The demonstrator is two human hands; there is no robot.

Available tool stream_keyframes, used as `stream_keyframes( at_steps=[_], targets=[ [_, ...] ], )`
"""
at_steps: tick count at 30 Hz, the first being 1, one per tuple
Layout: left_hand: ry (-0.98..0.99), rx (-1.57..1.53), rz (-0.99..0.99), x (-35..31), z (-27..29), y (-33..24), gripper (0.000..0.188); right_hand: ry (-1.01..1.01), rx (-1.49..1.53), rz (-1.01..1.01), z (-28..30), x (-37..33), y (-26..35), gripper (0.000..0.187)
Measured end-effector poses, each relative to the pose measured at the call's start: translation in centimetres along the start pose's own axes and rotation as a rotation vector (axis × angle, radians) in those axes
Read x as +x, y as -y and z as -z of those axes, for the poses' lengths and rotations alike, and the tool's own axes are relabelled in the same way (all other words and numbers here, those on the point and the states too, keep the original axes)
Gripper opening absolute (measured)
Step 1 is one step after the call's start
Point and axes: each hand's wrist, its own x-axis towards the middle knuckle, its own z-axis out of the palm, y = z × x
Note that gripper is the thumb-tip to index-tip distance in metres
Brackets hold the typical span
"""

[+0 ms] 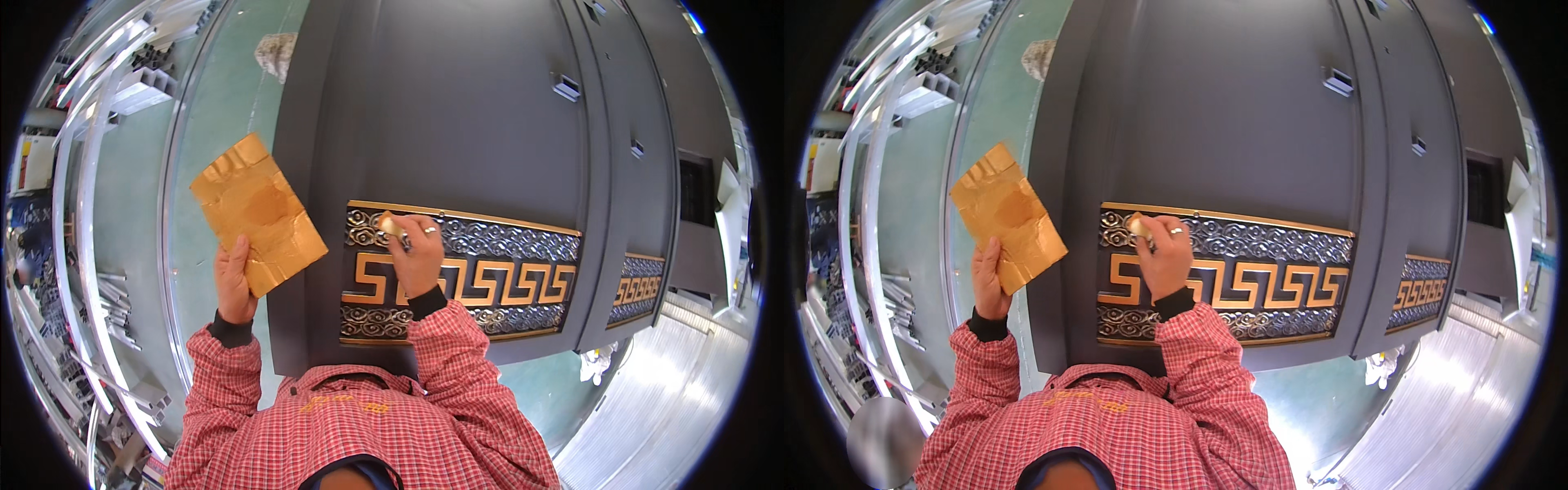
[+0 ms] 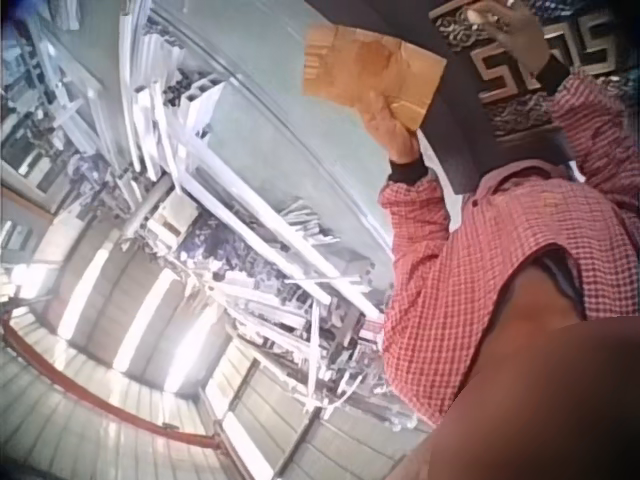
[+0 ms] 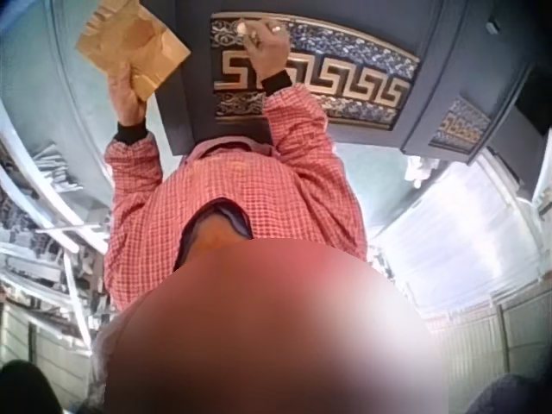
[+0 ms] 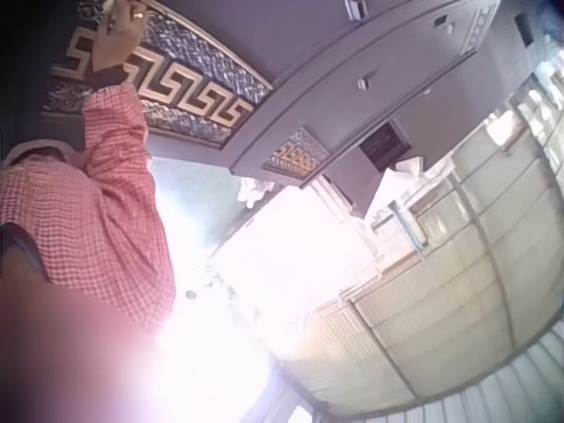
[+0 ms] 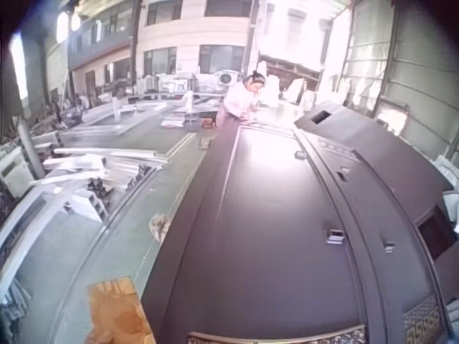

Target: The person applies gold leaf to a decorative Greek key pattern on a dark gray cabinet door. They hold a sheet of gold leaf in one hand and use a small tool to press and smooth the leaf into the recessed pattern, working along the design.

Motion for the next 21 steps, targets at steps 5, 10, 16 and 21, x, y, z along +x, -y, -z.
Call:
stream_keyframes(
  at_steps=[5, 10, 16, 21],
  targets=[
    [0.026, -0.005, 0.008, -0.3, 0.0, -0.1, 0.03, 0.041, -0.315, 0.051, 1.6, -0.2, -3.6, 0.025],
    [0.053, 0.0, 0.006, -0.6, -0.1, 0.2, 0.033, -0.098, -0.394, -0.144, 9.1, -0.3, -8.4, 0.028],
    [0.07, -0.03, -0.008, -1.9, -1.9, 0.7, 0.033, 0.085, -0.206, 0.107, 5.3, 0.8, -5.0, 0.028],
    [0.005, -0.062, -0.025, -4.3, -2.5, 2.1, 0.033, 0.088, -0.365, 0.167, 7.6, 1.7, -9.2, 0.024]
  ],
)
